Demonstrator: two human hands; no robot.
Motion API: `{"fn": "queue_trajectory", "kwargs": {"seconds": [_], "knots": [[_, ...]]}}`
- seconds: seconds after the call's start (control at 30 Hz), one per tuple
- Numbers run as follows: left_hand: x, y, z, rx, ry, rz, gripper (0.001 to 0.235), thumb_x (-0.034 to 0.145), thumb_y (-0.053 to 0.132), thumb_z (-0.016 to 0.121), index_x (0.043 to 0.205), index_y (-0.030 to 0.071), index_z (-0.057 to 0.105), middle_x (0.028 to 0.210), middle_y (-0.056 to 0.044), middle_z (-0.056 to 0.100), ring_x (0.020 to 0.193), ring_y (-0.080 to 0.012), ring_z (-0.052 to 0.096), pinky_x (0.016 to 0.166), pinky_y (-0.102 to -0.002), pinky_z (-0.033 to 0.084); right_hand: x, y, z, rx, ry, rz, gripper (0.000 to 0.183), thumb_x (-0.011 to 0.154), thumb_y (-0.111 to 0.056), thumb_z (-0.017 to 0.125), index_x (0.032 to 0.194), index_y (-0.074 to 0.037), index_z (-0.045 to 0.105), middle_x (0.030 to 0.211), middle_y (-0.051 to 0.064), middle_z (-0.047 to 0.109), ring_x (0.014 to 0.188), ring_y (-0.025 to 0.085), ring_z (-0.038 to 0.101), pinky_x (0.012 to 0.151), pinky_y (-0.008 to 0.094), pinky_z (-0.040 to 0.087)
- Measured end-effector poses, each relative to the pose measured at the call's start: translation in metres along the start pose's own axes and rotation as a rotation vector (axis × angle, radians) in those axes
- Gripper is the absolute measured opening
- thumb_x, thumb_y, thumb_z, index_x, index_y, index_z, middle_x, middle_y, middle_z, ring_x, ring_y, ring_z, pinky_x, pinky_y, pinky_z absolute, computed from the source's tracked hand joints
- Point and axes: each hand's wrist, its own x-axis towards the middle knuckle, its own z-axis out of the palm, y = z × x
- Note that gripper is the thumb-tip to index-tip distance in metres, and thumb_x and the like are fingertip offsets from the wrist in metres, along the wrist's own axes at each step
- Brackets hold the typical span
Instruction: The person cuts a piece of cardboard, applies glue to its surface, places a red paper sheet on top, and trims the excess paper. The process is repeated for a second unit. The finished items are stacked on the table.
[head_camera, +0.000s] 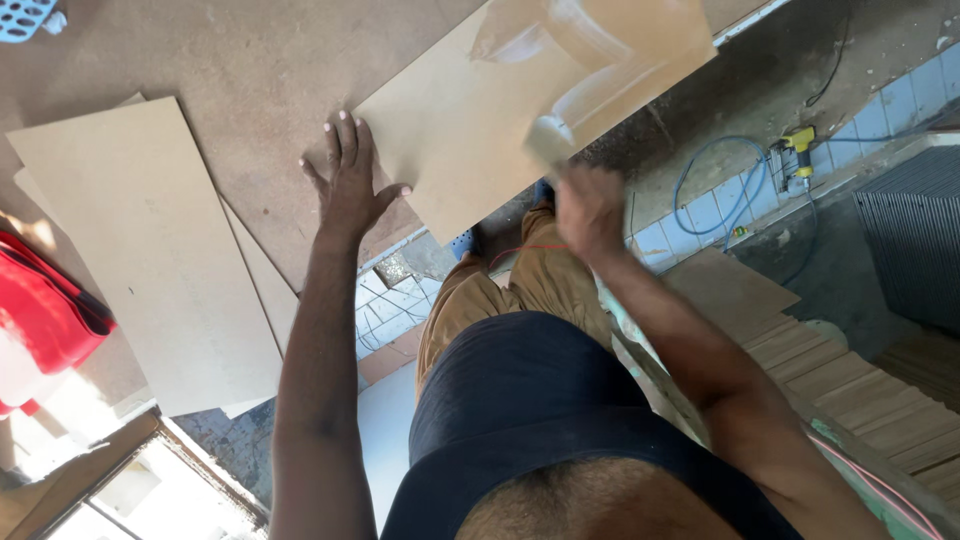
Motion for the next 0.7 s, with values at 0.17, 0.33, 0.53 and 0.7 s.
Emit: {"fn": "queue_trajectory", "kwargs": {"seconds": [0.17,0.33,0.53,0.7], "knots": [[0.003,-0.008,0.009,-0.083,0.054,0.036,0.134,0.071,0.065,0.085,0.168,0.018,0.006,0.176,-0.004,-0.005,0.162,-0.0282,-0.004,0.119,-0.078,-0.007,-0.016,-0.092,0.009,0.304,-0.242,-0.096,0.02,0.104,-0.004,0.061,0.121,0.005,0.067,0.08,0.01,0.063,0.067,0.022,0.059,0.063,0.04,0.045],[-0.002,-0.017,0.018,-0.119,0.101,0.08,0.132,0.076,0.076,0.079,0.17,0.018,0.005,0.176,-0.005,-0.005,0.162,-0.0283,-0.007,0.118,-0.076,-0.014,0.01,-0.101,0.008,0.089,-0.014,-0.151,0.024,0.1,-0.006,0.062,0.12,0.005,0.067,0.089,0.011,0.069,0.078,0.023,0.064,0.075,0.04,0.048],[0.0,-0.02,0.022,-0.152,0.087,0.087,0.13,0.076,0.08,0.074,0.169,0.021,0.005,0.176,-0.004,-0.005,0.162,-0.0267,-0.009,0.12,-0.072,-0.016,-0.012,-0.121,0.019,0.423,-0.121,-0.202,0.012,0.103,-0.006,0.063,0.112,0.001,0.068,0.1,0.012,0.073,0.081,0.02,0.066,0.076,0.041,0.045],[0.0,-0.021,0.019,-0.175,0.095,0.12,0.128,0.077,0.078,0.073,0.169,0.019,0.007,0.176,-0.005,-0.004,0.161,-0.0286,-0.009,0.12,-0.07,-0.017,0.067,0.051,0.018,0.045,0.115,0.329,0.023,0.103,-0.008,0.062,0.122,0.004,0.067,0.109,0.019,0.07,0.091,0.037,0.059,0.079,0.051,0.045]]}}
